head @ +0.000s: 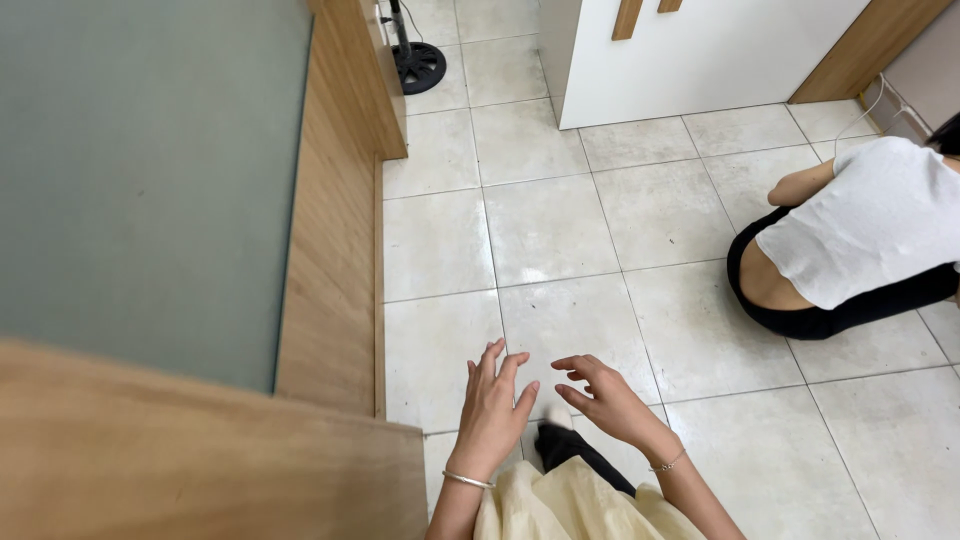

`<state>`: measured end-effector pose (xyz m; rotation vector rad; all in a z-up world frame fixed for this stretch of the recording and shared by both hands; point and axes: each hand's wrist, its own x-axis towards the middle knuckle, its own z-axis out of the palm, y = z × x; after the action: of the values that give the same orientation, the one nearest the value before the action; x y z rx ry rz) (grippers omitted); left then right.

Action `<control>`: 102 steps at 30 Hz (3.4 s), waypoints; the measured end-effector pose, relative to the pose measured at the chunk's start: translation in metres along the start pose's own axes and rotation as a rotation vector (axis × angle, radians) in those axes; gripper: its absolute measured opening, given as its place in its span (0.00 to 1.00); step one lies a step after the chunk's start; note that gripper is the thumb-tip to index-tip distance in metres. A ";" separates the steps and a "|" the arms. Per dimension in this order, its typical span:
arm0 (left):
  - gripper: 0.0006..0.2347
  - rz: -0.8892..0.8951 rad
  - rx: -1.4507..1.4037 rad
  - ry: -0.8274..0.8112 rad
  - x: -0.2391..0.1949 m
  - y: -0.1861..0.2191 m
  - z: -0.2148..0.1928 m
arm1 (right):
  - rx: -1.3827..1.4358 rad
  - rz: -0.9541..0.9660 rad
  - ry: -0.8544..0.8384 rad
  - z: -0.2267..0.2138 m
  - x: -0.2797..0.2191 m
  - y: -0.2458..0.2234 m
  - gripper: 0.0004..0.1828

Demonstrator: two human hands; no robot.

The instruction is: Tying decorative green ribbons onto small white product bags and arranging them on a display shelf.

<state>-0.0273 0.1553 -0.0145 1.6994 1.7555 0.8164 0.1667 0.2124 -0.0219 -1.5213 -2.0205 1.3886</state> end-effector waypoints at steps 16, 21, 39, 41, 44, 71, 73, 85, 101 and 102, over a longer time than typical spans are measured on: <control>0.26 -0.125 -0.228 0.051 0.339 -0.003 0.024 | -0.026 -0.125 0.195 -0.192 0.307 -0.003 0.22; 0.28 -0.212 -0.268 0.062 0.424 -0.011 0.020 | 0.023 -0.040 0.215 -0.225 0.386 0.000 0.21; 0.27 -0.040 -0.245 -0.007 0.840 -0.104 -0.065 | 0.025 -0.042 0.286 -0.335 0.763 -0.072 0.21; 0.27 -0.042 -0.254 -0.016 0.874 -0.104 -0.075 | 0.062 -0.031 0.304 -0.346 0.797 -0.079 0.21; 0.27 -0.039 -0.284 -0.017 0.937 -0.109 -0.085 | 0.101 -0.018 0.334 -0.365 0.858 -0.087 0.22; 0.25 -0.109 -0.336 -0.091 1.529 -0.188 -0.082 | 0.126 0.050 0.301 -0.605 1.400 -0.130 0.21; 0.25 -0.068 -0.338 -0.111 1.583 -0.190 -0.097 | 0.126 0.071 0.324 -0.621 1.444 -0.133 0.21; 0.23 0.078 -0.313 -0.261 1.873 -0.204 -0.183 | 0.135 0.184 0.570 -0.712 1.664 -0.183 0.21; 0.22 0.009 -0.367 -0.272 2.165 -0.260 -0.130 | 0.240 0.158 0.553 -0.849 1.942 -0.153 0.19; 0.22 0.052 -0.372 -0.250 2.188 -0.267 -0.119 | 0.234 0.151 0.565 -0.864 1.960 -0.147 0.18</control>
<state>-0.3835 2.3327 -0.0918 1.5261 1.3047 0.8510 -0.1617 2.3331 -0.0929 -1.7361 -1.3830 1.0361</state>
